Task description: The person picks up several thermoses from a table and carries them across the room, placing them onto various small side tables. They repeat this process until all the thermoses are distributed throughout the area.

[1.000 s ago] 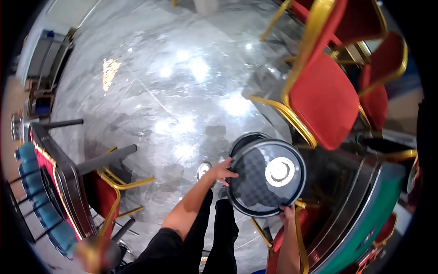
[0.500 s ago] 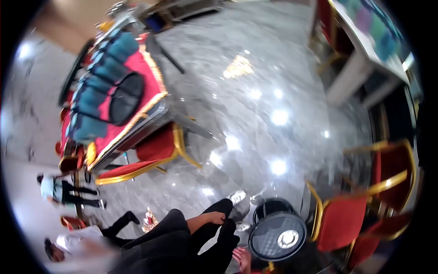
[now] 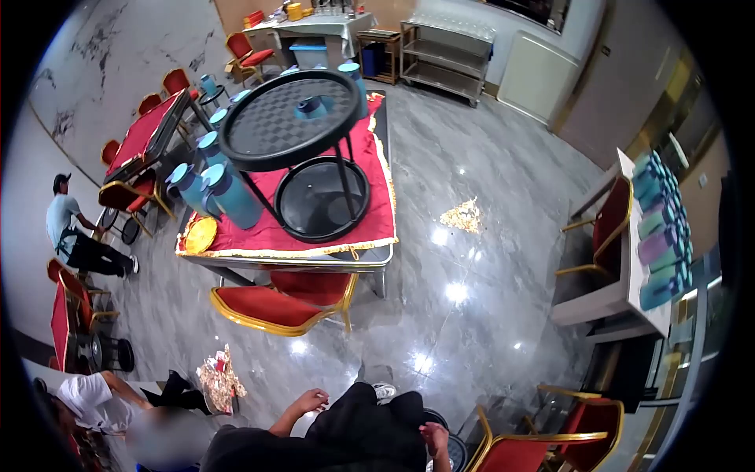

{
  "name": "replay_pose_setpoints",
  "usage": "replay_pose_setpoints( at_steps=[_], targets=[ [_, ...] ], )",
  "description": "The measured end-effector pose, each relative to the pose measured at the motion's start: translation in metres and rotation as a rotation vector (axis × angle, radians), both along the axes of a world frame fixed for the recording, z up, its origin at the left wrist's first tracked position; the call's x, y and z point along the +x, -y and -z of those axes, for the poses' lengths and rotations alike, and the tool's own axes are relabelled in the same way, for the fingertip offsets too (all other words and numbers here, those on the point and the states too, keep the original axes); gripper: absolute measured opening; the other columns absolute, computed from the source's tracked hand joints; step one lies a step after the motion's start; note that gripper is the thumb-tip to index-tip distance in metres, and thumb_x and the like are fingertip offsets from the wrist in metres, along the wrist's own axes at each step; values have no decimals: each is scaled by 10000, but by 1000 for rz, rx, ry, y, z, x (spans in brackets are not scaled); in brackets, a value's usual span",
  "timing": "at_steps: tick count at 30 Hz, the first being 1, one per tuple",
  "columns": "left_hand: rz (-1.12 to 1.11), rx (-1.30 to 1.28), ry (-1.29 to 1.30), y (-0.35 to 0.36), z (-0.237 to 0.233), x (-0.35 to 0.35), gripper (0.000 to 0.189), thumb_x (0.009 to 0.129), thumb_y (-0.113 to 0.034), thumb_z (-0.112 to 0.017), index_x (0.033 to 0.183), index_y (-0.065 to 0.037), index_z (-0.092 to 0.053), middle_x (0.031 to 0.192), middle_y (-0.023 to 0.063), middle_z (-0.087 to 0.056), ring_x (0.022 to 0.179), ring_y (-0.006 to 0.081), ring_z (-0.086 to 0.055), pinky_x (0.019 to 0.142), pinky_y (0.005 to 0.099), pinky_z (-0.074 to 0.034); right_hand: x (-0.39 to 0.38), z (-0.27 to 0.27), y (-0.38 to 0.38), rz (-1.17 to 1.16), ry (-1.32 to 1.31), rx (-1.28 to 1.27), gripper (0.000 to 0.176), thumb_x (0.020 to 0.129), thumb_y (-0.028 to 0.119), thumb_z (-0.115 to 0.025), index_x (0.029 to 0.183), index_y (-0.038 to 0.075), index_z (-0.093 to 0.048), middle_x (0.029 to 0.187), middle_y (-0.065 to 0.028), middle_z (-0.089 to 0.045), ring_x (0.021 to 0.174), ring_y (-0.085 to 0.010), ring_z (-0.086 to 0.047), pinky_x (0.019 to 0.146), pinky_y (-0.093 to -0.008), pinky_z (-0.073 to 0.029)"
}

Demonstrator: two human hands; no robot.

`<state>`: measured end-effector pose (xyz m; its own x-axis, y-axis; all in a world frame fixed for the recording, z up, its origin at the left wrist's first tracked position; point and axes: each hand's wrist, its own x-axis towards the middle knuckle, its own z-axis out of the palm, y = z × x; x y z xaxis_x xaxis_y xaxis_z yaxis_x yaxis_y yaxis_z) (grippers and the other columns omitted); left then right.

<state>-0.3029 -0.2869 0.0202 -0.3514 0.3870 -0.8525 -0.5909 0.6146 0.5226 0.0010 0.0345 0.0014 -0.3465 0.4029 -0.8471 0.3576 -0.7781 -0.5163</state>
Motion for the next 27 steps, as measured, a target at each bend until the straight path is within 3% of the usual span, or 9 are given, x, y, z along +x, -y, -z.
replay_pose_setpoints(
  at_steps=[8,11,15,18,22,23,24,25,27],
  targets=[
    [-132,373,-410,-141,-74,-82,238,891,-183,-572,1066,-21,-581,880,67,-651,781,129,-616,714,282,-495,-47,-17,-99,-73,49,-72,187,864,100,-477,983,-4,-576,726,-162,-653,564,-205,-612,487,-251,-464],
    [-147,475,-550,-211,-89,-141,215,888,-151,-576,1062,-23,-572,864,62,-641,773,124,-608,708,273,-489,-52,9,-138,-335,189,107,196,856,204,-525,929,68,-648,767,-98,-668,682,-189,-644,570,-340,-500],
    [-139,530,-694,-298,-115,-220,212,864,-86,-559,1068,-26,-560,861,54,-641,761,113,-600,696,264,-486,-99,6,-204,-1252,334,891,276,849,272,-532,920,52,-683,792,-182,-670,678,-254,-651,584,-397,-481],
    [-170,418,-595,-352,-122,-261,196,844,-81,-563,1034,-34,-582,831,49,-643,724,108,-595,671,260,-487,-133,5,-253,-940,110,648,306,797,334,-571,896,55,-649,826,-160,-658,803,-340,-628,660,-474,-475],
    [-59,387,-731,-416,-124,-308,198,827,-120,-586,1000,-25,-599,835,65,-649,720,129,-618,666,274,-499,-204,54,-320,-46,70,-247,243,823,227,-555,626,90,-516,554,-41,-549,444,-166,-514,406,-312,-391],
    [-32,342,-839,-425,-129,-316,208,796,-123,-604,978,-22,-605,792,70,-652,695,135,-615,656,276,-496,-246,-7,-323,-159,178,-89,284,830,197,-542,592,153,-392,479,23,-436,346,-95,-369,341,-231,-285],
    [-30,197,-795,-433,-136,-321,286,770,-184,-636,1004,-26,-587,848,112,-637,780,205,-635,704,333,-508,-236,71,-348,-320,192,25,114,821,168,-543,791,70,-492,593,-54,-538,442,-155,-485,398,-276,-383],
    [37,37,-905,-437,-141,-322,326,758,-206,-647,1024,-31,-573,878,123,-623,817,231,-628,722,356,-507,-222,153,-374,-473,214,147,238,812,139,-543,990,-12,-592,706,-131,-641,537,-216,-601,455,-320,-481],
    [180,-275,-1101,-451,-141,-325,410,734,-249,-669,1064,-41,-544,937,143,-595,890,283,-615,759,402,-503,-310,31,-397,-620,181,162,194,801,120,-560,933,-13,-608,724,-133,-649,547,-217,-606,454,-321,-481]
  ],
)
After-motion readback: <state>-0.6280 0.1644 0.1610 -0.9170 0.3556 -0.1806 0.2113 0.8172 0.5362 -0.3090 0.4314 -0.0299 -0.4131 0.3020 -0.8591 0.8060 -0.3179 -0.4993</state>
